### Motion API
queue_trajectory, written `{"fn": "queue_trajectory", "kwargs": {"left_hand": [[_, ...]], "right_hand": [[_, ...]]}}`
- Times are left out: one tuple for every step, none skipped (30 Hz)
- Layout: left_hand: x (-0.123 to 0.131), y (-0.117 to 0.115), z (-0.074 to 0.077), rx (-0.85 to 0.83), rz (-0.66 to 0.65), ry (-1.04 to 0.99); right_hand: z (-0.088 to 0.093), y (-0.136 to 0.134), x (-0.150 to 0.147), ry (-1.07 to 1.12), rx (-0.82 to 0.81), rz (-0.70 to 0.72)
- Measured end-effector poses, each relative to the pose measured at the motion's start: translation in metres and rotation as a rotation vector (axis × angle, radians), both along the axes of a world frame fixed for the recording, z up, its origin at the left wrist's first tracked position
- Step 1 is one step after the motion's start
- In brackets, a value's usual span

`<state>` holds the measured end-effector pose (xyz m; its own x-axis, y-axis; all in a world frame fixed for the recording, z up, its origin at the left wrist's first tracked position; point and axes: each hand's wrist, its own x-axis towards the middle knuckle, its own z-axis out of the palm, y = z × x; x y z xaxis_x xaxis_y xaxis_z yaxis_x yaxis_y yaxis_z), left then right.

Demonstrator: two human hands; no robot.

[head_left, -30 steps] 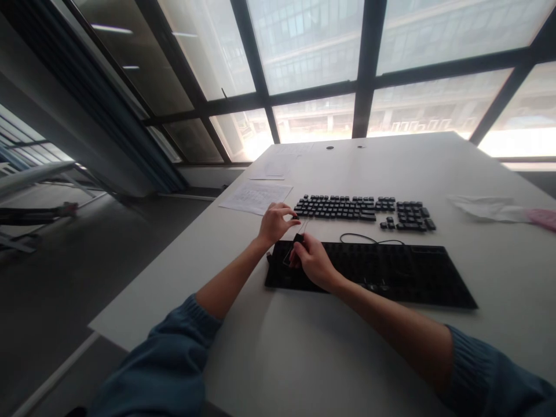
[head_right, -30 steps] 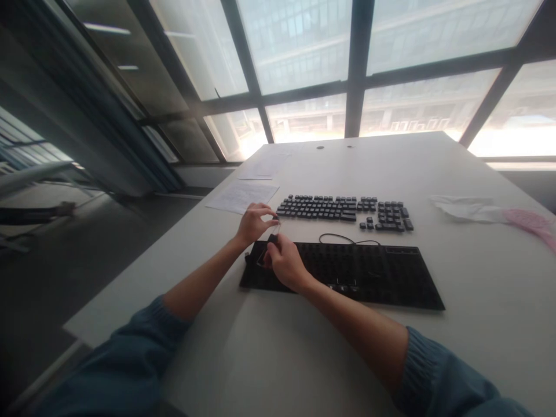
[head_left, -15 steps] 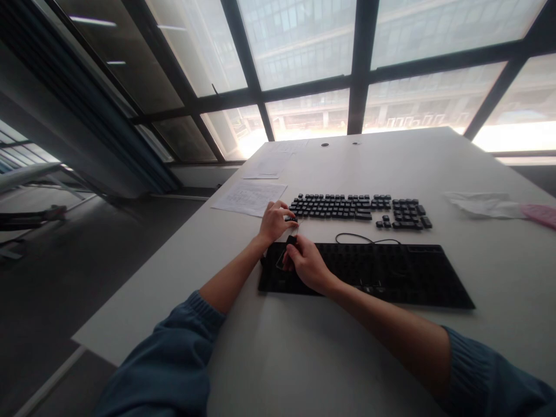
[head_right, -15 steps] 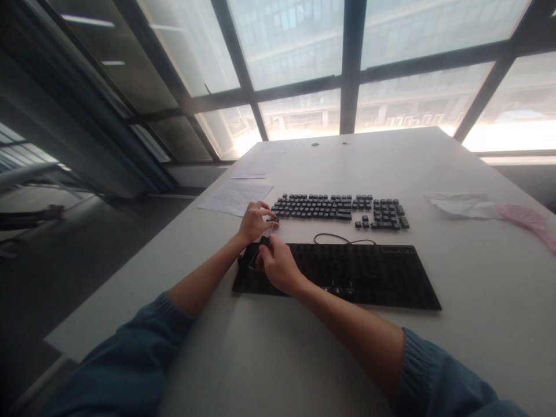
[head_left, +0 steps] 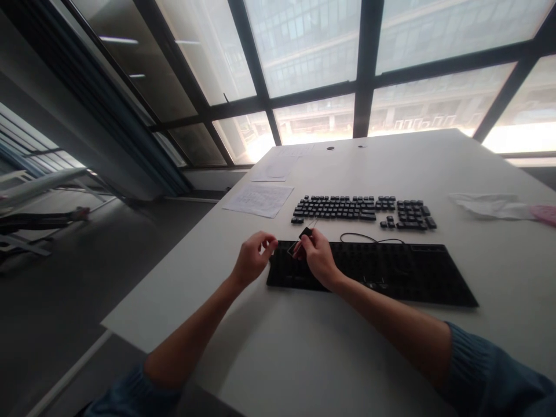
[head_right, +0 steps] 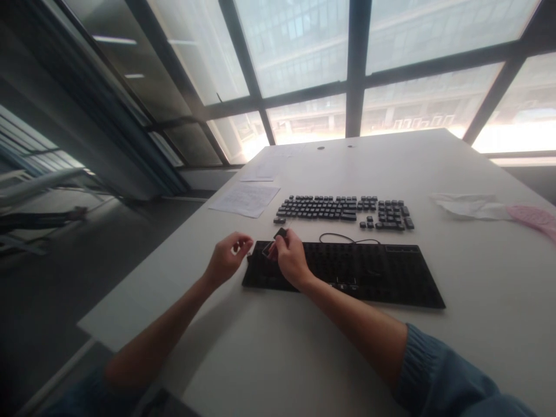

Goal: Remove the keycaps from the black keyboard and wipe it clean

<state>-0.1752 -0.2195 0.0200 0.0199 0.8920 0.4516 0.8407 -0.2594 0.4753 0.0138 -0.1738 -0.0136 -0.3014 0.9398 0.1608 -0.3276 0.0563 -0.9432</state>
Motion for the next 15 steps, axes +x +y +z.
{"fn": "queue_trajectory", "kwargs": {"left_hand": [[0.005,-0.017,-0.003,-0.053,-0.095,0.028],[0.011,-0.031,-0.006,-0.088,-0.168,0.044],[0.015,-0.042,-0.010,-0.110,-0.211,0.057],[0.019,-0.050,-0.014,-0.126,-0.241,0.067],[0.022,-0.055,-0.017,-0.134,-0.254,0.073],[0.024,-0.057,-0.020,-0.138,-0.259,0.078],[0.025,-0.058,-0.023,-0.140,-0.263,0.082],[0.026,-0.057,-0.025,-0.143,-0.269,0.084],[0.026,-0.055,-0.027,-0.145,-0.272,0.081],[0.026,-0.053,-0.028,-0.150,-0.273,0.073],[0.026,-0.050,-0.028,-0.157,-0.268,0.056],[0.027,-0.049,-0.028,-0.165,-0.262,0.033],[0.027,-0.047,-0.029,-0.175,-0.257,0.008],[0.028,-0.046,-0.029,-0.183,-0.253,-0.017],[0.029,-0.046,-0.030,-0.187,-0.249,-0.039]], "right_hand": [[0.000,0.000,0.000,0.017,-0.005,-0.014],[-0.001,0.000,0.001,0.026,-0.007,-0.020],[-0.001,0.000,0.001,0.027,-0.006,-0.022],[-0.002,0.000,0.001,0.024,-0.003,-0.018],[-0.002,0.000,0.001,0.020,0.001,-0.012],[-0.002,-0.001,0.001,0.015,0.005,-0.007],[-0.002,-0.001,0.002,0.010,0.009,-0.003],[-0.002,-0.002,0.002,0.006,0.014,-0.002],[-0.001,-0.002,0.002,0.001,0.018,-0.001],[-0.001,-0.003,0.002,-0.003,0.021,0.000],[-0.001,-0.003,0.002,-0.008,0.023,0.002],[-0.001,-0.003,0.002,-0.012,0.024,0.005],[-0.001,-0.003,0.002,-0.016,0.024,0.010],[-0.001,-0.003,0.002,-0.019,0.024,0.014],[-0.002,-0.003,0.002,-0.021,0.025,0.019]]}}
